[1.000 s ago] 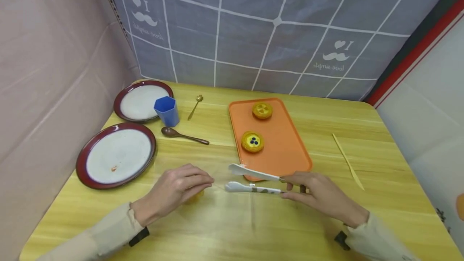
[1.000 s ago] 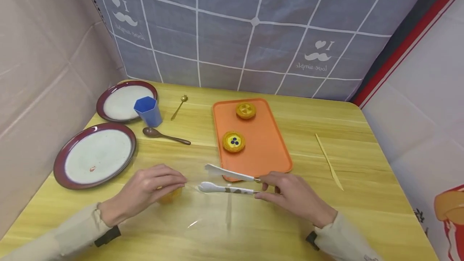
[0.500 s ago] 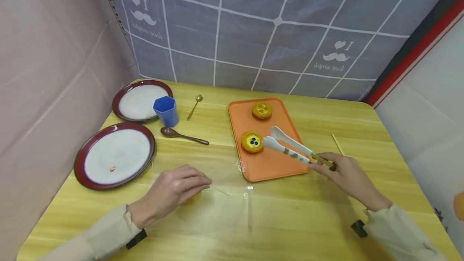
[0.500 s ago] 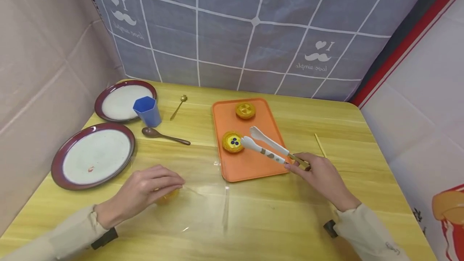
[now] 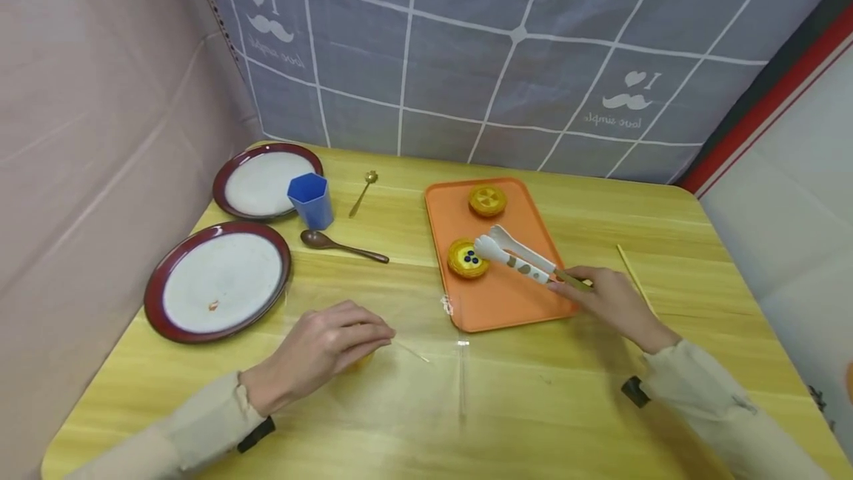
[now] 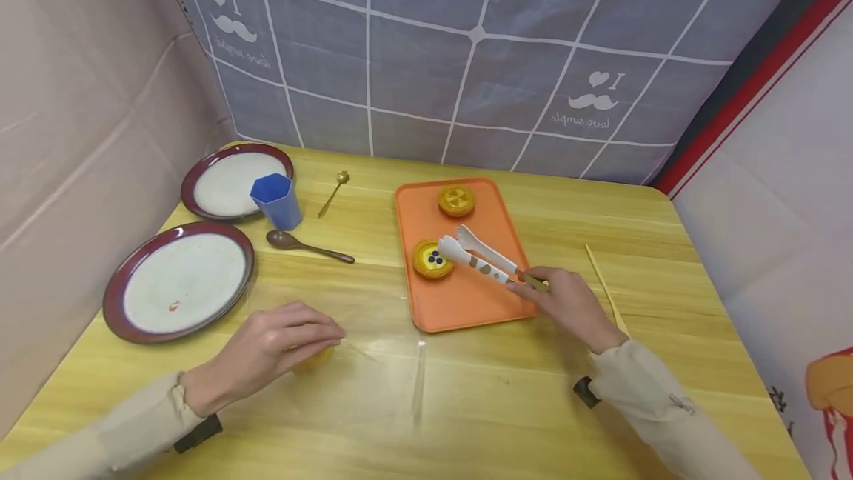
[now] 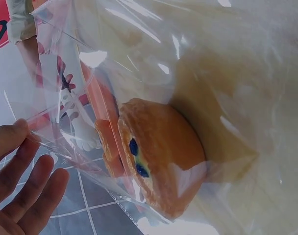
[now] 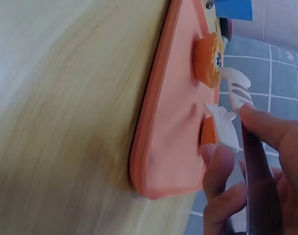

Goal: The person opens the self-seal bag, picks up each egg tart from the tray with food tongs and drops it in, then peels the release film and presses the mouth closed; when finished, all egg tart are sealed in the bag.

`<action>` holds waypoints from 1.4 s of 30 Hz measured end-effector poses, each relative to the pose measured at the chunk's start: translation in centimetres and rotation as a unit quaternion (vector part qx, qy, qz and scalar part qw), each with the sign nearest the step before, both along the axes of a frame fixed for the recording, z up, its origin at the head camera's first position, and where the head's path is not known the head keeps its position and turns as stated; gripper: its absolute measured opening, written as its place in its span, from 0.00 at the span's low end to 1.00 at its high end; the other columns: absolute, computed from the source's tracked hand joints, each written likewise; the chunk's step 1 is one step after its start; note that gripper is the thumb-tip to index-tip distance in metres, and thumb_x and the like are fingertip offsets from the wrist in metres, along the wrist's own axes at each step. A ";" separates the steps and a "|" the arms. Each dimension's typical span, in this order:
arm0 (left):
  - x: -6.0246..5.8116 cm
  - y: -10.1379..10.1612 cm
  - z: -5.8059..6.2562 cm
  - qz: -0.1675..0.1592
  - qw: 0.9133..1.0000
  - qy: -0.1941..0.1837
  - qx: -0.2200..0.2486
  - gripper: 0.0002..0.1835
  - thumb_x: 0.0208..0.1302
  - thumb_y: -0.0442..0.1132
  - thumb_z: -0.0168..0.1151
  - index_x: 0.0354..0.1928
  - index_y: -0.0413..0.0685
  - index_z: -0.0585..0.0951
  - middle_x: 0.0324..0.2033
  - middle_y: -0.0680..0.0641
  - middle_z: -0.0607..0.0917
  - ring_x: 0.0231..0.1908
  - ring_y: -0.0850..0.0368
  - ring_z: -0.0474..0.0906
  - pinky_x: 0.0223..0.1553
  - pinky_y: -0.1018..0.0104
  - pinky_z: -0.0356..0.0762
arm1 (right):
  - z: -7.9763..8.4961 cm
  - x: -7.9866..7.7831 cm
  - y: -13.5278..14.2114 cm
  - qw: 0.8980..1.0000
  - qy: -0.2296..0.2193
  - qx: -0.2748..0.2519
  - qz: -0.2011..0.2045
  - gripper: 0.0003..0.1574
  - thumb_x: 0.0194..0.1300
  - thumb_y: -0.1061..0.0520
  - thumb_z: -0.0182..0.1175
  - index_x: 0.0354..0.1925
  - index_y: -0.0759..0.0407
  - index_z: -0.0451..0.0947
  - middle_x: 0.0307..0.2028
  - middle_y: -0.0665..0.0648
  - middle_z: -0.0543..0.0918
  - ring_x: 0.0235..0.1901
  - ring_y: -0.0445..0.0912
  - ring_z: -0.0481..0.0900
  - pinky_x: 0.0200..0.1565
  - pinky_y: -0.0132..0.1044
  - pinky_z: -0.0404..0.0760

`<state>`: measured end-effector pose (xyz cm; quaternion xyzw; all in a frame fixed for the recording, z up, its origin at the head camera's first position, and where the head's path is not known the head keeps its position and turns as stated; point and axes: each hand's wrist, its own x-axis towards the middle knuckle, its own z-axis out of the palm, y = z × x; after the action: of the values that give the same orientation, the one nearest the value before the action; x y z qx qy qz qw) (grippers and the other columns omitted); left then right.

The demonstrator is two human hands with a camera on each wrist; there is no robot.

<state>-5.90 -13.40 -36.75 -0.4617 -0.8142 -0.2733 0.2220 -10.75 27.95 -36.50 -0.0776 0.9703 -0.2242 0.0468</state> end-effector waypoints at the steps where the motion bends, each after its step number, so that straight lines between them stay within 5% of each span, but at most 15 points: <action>1: 0.0 0.0 0.0 0.001 1.000 -0.001 -0.002 0.14 0.47 0.35 0.67 0.38 0.56 0.83 0.35 0.58 0.83 0.36 0.68 0.77 0.38 0.79 0.77 | 0.0 -0.1 -0.1 1.000 0.001 0.000 0.002 0.33 0.55 0.32 0.52 0.47 0.53 0.78 0.33 0.55 0.84 0.19 0.38 0.68 0.20 0.28 0.67; 3: 0.0 0.0 0.1 0.003 1.000 -0.002 -0.004 0.14 0.47 0.36 0.67 0.39 0.56 0.83 0.35 0.58 0.83 0.36 0.68 0.77 0.38 0.80 0.77 | 0.0 -0.2 -0.2 1.000 -0.007 0.000 0.003 0.32 0.55 0.31 0.52 0.45 0.52 0.79 0.37 0.54 0.84 0.23 0.40 0.73 0.23 0.29 0.70; 9: 0.0 -0.1 0.1 0.007 1.000 -0.002 -0.006 0.14 0.47 0.36 0.67 0.39 0.57 0.83 0.35 0.58 0.83 0.36 0.69 0.77 0.37 0.80 0.77 | 0.7 -0.4 -0.8 0.998 -0.068 -0.006 0.005 0.33 0.56 0.30 0.49 0.46 0.51 0.78 0.13 0.55 0.77 0.11 0.43 0.69 0.15 0.32 0.67; 14: 0.0 -0.1 0.1 0.006 1.000 0.003 -0.004 0.14 0.47 0.36 0.67 0.38 0.56 0.83 0.35 0.58 0.83 0.36 0.68 0.77 0.37 0.80 0.78 | 1.0 -0.3 -1.0 0.998 -0.056 -0.005 0.019 0.28 0.58 0.33 0.48 0.36 0.51 0.82 0.07 0.52 0.70 0.08 0.41 0.64 0.12 0.30 0.62; 19: -0.1 0.0 0.1 0.003 1.000 0.008 -0.002 0.14 0.46 0.36 0.67 0.39 0.57 0.83 0.35 0.58 0.83 0.36 0.68 0.77 0.36 0.80 0.78 | 0.7 0.0 -1.0 0.999 -0.044 -0.028 0.001 0.25 0.58 0.34 0.51 0.28 0.50 0.82 0.07 0.51 0.70 0.08 0.40 0.64 0.11 0.30 0.61; 36: -0.1 0.0 -0.2 0.004 1.000 0.005 -0.002 0.12 0.47 0.36 0.67 0.37 0.55 0.84 0.35 0.58 0.83 0.36 0.68 0.77 0.36 0.79 0.77 | -0.2 0.9 0.1 0.995 -0.022 -0.094 -0.037 0.23 0.57 0.37 0.54 0.35 0.51 0.83 0.13 0.56 0.79 0.07 0.41 0.66 0.09 0.31 0.59; 42: -0.1 0.0 -0.3 0.006 1.000 0.008 -0.002 0.13 0.47 0.36 0.66 0.38 0.56 0.83 0.35 0.59 0.83 0.36 0.68 0.77 0.37 0.79 0.77 | 0.5 1.4 1.1 0.993 -0.028 -0.097 -0.066 0.24 0.56 0.36 0.54 0.37 0.50 0.83 0.09 0.52 0.73 0.08 0.39 0.64 0.08 0.31 0.58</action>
<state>-6.01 -13.36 -37.00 -0.4598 -0.8156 -0.2665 0.2288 -9.33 29.06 -36.03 -0.0111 0.9453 -0.3219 0.0510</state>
